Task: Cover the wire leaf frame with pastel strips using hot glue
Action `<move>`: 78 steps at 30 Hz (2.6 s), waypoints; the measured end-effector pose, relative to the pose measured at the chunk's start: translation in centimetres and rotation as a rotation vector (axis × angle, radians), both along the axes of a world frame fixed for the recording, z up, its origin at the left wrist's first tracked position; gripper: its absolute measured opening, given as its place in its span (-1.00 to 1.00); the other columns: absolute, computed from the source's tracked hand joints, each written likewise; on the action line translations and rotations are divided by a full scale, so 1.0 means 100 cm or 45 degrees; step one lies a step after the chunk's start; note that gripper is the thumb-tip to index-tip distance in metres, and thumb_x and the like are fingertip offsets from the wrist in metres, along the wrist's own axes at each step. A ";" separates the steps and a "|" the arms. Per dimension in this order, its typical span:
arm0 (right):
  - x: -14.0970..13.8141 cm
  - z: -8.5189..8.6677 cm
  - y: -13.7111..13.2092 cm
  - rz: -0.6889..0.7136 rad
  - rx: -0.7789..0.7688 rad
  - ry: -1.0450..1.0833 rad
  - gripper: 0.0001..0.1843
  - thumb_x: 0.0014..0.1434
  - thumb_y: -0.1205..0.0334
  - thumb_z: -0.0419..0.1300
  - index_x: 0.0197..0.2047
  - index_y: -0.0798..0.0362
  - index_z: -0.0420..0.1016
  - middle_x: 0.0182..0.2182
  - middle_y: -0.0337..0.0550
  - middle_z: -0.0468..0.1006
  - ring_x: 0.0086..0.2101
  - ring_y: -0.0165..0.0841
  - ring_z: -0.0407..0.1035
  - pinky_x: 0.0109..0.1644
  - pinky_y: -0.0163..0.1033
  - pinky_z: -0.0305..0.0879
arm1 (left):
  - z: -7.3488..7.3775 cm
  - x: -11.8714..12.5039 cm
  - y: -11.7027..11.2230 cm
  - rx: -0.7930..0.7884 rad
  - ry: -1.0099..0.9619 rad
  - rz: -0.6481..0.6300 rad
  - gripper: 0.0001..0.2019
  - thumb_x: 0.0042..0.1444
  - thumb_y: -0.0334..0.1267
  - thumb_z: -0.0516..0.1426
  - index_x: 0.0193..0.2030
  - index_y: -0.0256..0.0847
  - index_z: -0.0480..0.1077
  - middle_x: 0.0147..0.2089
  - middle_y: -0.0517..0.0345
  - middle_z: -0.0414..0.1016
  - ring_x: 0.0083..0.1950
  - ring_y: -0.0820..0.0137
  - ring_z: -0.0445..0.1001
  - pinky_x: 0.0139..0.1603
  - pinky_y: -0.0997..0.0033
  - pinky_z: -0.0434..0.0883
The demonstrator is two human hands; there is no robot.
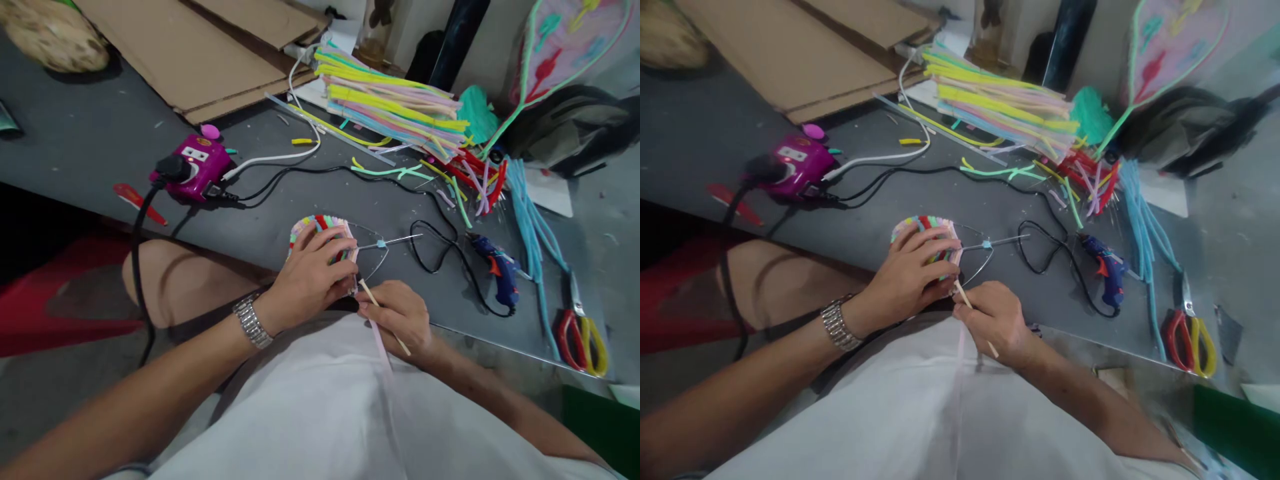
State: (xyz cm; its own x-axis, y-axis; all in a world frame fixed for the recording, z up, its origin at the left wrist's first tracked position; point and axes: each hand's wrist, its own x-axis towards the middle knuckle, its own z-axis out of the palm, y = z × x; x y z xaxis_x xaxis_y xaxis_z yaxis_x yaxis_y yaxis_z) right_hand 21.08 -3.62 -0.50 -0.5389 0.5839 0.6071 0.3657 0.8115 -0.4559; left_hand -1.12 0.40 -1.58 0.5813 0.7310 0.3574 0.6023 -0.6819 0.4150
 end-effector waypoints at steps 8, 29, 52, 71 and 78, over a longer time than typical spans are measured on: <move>0.000 -0.004 0.000 0.029 -0.106 0.117 -0.70 0.26 0.52 0.19 -0.02 0.02 0.52 -0.17 0.06 0.72 -0.21 -0.24 0.63 -0.16 -0.13 0.53 | 0.002 0.000 0.000 0.010 -0.007 0.005 -0.91 0.33 -0.27 0.18 -0.15 -0.10 0.55 0.23 0.00 0.53 0.40 0.05 0.31 0.41 -0.24 0.17; -0.004 0.001 0.014 -0.168 -0.062 -0.118 -0.84 0.26 0.45 0.23 -0.19 -0.01 0.53 -0.30 -0.16 0.64 -0.31 -0.32 0.49 -0.14 -0.12 0.31 | 0.001 0.001 0.000 0.052 -0.022 -0.003 -0.90 0.33 -0.26 0.17 -0.15 -0.13 0.54 0.22 -0.03 0.53 0.38 0.03 0.32 0.39 -0.23 0.21; -0.007 0.001 0.020 -0.285 -0.415 0.101 -0.80 0.39 0.35 0.15 -0.02 -0.01 0.58 -0.22 -0.15 0.67 -0.21 -0.29 0.53 -0.08 -0.12 0.36 | 0.007 -0.001 0.001 -0.113 -0.162 0.029 -0.81 0.31 -0.12 0.20 -0.23 -0.12 0.61 0.17 0.03 0.58 0.34 0.05 0.34 0.40 -0.20 0.26; 0.002 -0.002 -0.009 -0.418 -0.567 0.186 -0.88 0.38 0.32 0.17 -0.22 0.01 0.51 -0.31 -0.16 0.63 -0.31 -0.36 0.51 -0.22 -0.24 0.39 | 0.000 0.008 0.000 0.037 -0.125 0.163 -0.78 0.31 -0.13 0.18 -0.31 -0.07 0.60 0.08 0.11 0.62 0.31 0.06 0.39 0.41 -0.28 0.12; 0.000 -0.001 -0.008 -0.364 -0.572 0.202 -0.89 0.36 0.32 0.18 -0.23 -0.01 0.50 -0.33 -0.16 0.63 -0.28 -0.31 0.54 -0.18 -0.17 0.41 | 0.002 0.010 0.002 -0.003 -0.130 0.161 -0.79 0.30 -0.12 0.18 -0.31 -0.07 0.60 0.05 0.12 0.62 0.21 0.11 0.43 0.36 -0.19 0.20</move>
